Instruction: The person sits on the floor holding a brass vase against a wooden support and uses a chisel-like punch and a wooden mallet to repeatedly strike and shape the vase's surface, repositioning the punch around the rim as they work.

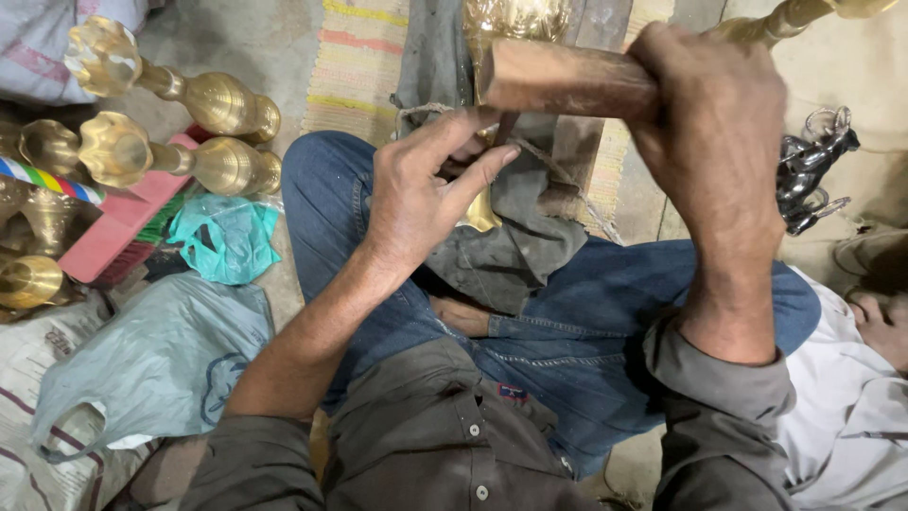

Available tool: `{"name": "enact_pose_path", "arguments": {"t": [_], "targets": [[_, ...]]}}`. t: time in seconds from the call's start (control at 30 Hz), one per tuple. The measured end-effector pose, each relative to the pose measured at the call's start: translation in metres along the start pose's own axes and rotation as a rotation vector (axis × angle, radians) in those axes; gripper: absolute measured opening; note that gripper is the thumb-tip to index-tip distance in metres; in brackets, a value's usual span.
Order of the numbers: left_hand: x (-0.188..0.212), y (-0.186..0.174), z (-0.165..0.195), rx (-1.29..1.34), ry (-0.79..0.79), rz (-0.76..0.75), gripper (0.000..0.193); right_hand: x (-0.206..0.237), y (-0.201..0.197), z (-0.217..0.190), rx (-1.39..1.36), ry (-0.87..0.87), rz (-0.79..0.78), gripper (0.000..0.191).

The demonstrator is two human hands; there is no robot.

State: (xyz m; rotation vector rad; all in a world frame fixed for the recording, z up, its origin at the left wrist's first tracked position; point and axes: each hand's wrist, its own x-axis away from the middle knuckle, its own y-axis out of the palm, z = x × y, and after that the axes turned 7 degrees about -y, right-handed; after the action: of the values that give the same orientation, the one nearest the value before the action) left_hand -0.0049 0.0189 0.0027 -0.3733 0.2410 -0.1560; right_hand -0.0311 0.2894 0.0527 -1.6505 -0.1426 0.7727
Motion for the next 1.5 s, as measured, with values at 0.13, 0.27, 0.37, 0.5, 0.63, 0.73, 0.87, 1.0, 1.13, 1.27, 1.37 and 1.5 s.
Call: {"name": "enact_pose_path", "arguments": {"t": [0.13, 0.27, 0.37, 0.5, 0.63, 0.73, 0.87, 1.0, 1.13, 1.27, 1.37, 1.5], "targets": [[0.001, 0.001, 0.0, 0.013, 0.003, 0.027, 0.032, 0.012, 0.013, 0.018, -0.563, 0.425, 0.489, 0.027], [0.003, 0.002, 0.0, 0.058, -0.024, 0.05, 0.034, 0.027, 0.004, 0.035, -0.86, 0.647, 0.604, 0.026], [0.002, 0.003, -0.001, 0.072, -0.005, 0.051, 0.035, 0.033, 0.001, 0.041, -0.89, 0.636, 0.587, 0.026], [0.008, 0.004, 0.0, 0.023, 0.003, 0.045, 0.036, 0.029, 0.019, 0.036, -0.902, 0.595, 0.578, 0.026], [0.004, 0.002, -0.004, -0.034, 0.072, 0.03, 0.034, 0.019, 0.027, 0.025, -0.92, 0.543, 0.543, 0.027], [0.003, 0.001, -0.005, 0.028, 0.022, 0.013, 0.031, 0.006, 0.023, 0.016, -0.886, 0.442, 0.455, 0.027], [0.003, 0.0, -0.003, 0.023, 0.064, 0.025, 0.031, -0.007, 0.006, 0.009, -0.353, 0.024, 0.138, 0.024], [0.003, 0.0, 0.0, 0.016, 0.014, 0.009, 0.03, -0.007, -0.008, 0.004, -0.317, 0.172, 0.012, 0.027], [0.003, 0.0, 0.004, -0.007, -0.07, 0.008, 0.027, -0.008, -0.011, -0.001, -0.087, 0.045, -0.093, 0.029], [0.003, -0.001, 0.006, -0.008, -0.015, 0.032, 0.031, -0.009, -0.015, -0.003, -0.202, 0.1, -0.076, 0.028], [0.002, -0.002, 0.005, -0.034, 0.013, 0.04, 0.03, -0.007, -0.015, 0.001, 0.045, -0.082, -0.069, 0.029], [0.003, -0.001, 0.001, 0.009, 0.046, 0.032, 0.032, 0.002, 0.003, 0.006, -0.404, 0.278, 0.1, 0.023]]}}
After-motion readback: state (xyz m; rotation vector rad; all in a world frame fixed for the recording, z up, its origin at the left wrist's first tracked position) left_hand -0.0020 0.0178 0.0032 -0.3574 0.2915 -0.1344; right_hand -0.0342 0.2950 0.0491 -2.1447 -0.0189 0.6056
